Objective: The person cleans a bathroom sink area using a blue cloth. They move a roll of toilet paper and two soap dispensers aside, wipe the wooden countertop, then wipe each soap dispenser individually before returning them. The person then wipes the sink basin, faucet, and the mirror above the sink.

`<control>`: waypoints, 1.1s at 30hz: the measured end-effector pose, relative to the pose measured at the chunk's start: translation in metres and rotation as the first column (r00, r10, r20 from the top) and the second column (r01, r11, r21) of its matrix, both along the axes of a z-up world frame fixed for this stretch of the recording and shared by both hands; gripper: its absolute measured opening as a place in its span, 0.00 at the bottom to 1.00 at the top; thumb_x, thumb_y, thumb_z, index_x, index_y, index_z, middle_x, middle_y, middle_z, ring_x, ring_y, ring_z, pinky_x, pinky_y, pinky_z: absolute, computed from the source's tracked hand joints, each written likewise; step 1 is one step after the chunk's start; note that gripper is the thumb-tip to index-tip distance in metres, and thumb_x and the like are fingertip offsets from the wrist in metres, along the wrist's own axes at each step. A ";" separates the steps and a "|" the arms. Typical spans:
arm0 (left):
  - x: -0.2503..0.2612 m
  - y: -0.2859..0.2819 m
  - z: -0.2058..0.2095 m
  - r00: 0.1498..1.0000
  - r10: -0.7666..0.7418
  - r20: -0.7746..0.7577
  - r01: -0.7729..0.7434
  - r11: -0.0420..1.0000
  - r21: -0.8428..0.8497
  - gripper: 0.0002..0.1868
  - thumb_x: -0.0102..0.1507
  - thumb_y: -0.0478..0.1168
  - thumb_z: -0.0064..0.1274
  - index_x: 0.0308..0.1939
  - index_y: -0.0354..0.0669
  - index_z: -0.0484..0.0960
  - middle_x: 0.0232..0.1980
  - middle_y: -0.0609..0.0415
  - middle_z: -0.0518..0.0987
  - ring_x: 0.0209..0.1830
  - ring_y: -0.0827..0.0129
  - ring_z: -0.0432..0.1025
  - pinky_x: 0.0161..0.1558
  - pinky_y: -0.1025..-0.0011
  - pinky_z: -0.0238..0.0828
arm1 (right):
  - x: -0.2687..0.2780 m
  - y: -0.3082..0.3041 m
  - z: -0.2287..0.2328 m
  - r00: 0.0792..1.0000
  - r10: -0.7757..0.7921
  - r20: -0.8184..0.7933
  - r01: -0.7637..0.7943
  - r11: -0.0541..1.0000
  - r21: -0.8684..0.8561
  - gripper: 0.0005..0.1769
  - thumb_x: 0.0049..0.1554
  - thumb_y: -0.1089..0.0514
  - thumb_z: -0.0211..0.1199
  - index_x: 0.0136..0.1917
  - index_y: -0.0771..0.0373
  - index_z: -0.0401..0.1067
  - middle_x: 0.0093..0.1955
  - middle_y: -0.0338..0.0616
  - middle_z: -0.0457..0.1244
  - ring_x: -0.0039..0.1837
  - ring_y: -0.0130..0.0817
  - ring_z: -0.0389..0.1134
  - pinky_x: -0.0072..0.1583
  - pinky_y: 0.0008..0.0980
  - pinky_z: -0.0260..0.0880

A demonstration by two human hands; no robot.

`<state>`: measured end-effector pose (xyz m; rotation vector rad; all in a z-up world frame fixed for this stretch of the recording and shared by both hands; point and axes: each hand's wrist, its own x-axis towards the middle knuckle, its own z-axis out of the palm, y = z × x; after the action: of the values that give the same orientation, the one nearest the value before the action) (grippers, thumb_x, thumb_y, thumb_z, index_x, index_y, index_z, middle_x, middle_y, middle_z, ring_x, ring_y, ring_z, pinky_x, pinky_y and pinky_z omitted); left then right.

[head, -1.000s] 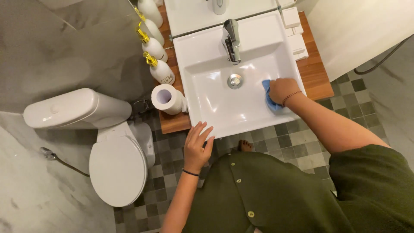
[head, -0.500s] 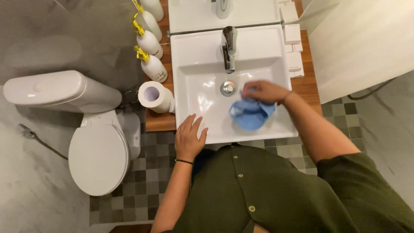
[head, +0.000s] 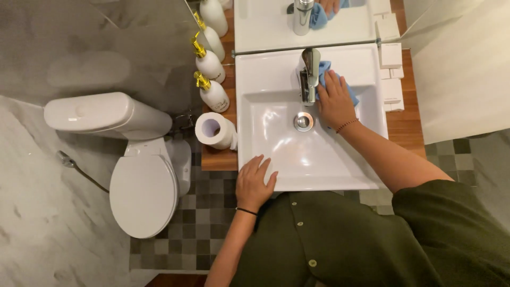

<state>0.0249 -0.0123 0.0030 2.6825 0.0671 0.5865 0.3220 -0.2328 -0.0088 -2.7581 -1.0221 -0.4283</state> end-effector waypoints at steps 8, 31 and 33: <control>0.001 0.003 0.010 0.998 -0.033 0.059 0.035 0.999 -0.023 0.23 0.65 0.58 0.53 0.56 0.49 0.84 0.57 0.49 0.81 0.59 0.57 0.75 0.60 0.59 0.70 | -0.010 0.025 -0.029 0.941 0.075 0.330 -0.133 0.979 0.155 0.26 0.63 0.56 0.56 0.70 0.74 0.69 0.73 0.70 0.57 0.76 0.67 0.56 0.75 0.61 0.53; 0.002 0.008 0.008 0.995 -0.066 0.078 0.069 0.997 -0.035 0.23 0.66 0.58 0.53 0.54 0.47 0.84 0.55 0.48 0.81 0.55 0.54 0.76 0.57 0.58 0.70 | -0.002 0.211 0.004 0.974 0.169 0.152 -0.191 0.972 0.137 0.25 0.68 0.39 0.49 0.74 0.44 0.68 0.73 0.54 0.59 0.78 0.53 0.55 0.74 0.56 0.51; 0.003 0.005 0.014 0.995 -0.064 0.073 0.066 0.997 -0.037 0.23 0.66 0.58 0.53 0.54 0.46 0.84 0.54 0.48 0.81 0.55 0.54 0.76 0.57 0.57 0.70 | -0.005 0.200 0.002 0.940 0.256 0.224 -0.290 0.948 0.131 0.24 0.68 0.39 0.48 0.73 0.44 0.69 0.73 0.48 0.60 0.78 0.47 0.56 0.75 0.52 0.51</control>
<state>0.0284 -0.0073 0.0166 2.6125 -0.0280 0.6531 0.3169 -0.0333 -0.0067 -2.4177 -1.3324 -0.7267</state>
